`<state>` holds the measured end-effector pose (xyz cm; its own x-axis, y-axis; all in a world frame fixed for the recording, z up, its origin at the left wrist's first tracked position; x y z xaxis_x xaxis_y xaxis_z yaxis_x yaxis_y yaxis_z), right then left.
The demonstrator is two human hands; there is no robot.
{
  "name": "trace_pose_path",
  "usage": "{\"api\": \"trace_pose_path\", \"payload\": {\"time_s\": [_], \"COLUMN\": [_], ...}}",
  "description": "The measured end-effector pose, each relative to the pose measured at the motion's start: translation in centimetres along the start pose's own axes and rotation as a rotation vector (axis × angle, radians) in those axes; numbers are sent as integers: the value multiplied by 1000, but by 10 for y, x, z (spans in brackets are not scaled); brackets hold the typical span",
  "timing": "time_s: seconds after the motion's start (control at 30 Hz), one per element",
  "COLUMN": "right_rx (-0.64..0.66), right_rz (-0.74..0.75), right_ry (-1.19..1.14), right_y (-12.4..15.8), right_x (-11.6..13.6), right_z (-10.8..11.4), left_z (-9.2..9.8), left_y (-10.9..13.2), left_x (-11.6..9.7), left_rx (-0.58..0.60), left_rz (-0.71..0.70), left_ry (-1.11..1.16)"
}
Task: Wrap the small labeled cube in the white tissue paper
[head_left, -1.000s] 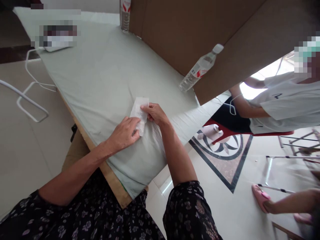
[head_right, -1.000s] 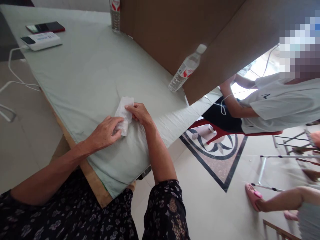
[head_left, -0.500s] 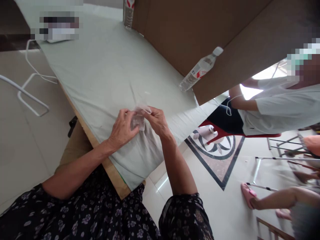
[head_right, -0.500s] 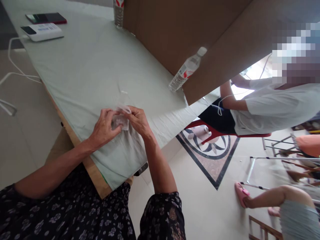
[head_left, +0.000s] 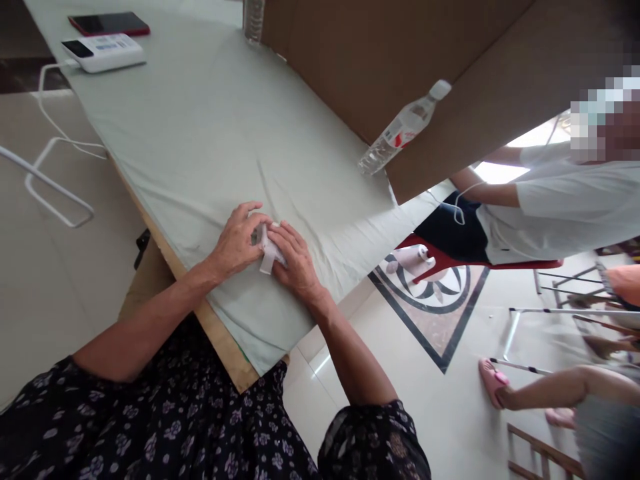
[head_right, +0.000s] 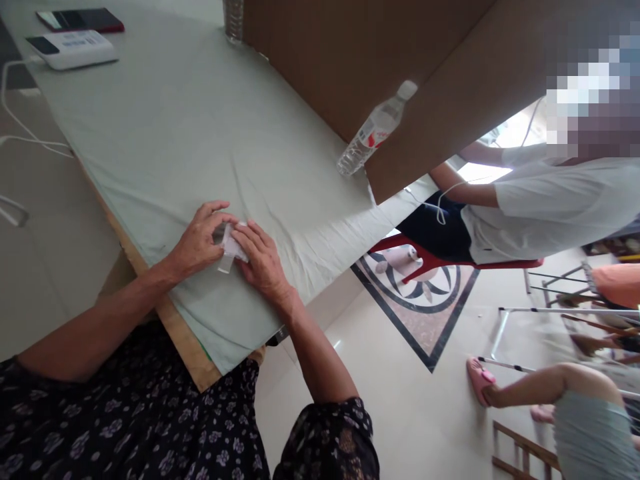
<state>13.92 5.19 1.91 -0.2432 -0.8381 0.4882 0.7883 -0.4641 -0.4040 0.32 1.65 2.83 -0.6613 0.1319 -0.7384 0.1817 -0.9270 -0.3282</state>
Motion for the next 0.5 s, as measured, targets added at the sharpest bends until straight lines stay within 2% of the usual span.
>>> {"api": "trace_pose_path", "payload": {"time_s": [0.2,0.43,0.5], "right_rx": [77,122,125], "right_rz": [-11,-5,-10], "right_ry": [236,314,309], "right_y": [-12,-13,-13], "right_x": [0,2,1], "right_z": [-4,-5,-6], "left_z": [5,4,5], "left_y": [-3,-6,-6], "left_x": [7,9,8], "left_rx": [-31,-21,17], "left_rz": [30,8,-16], "left_ry": [47,90,93]}}
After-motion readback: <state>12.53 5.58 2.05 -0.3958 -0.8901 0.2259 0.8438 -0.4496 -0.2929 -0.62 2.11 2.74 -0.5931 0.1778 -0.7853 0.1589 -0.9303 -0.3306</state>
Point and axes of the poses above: each hand's wrist, its own y-axis away from the middle knuckle, its own z-axis out of the back of the hand, x = y × z, the point moved 9 cm from there along -y, towards the middle knuckle, and after that the axes turned 4 degrees about y, right-handed, at the moved point
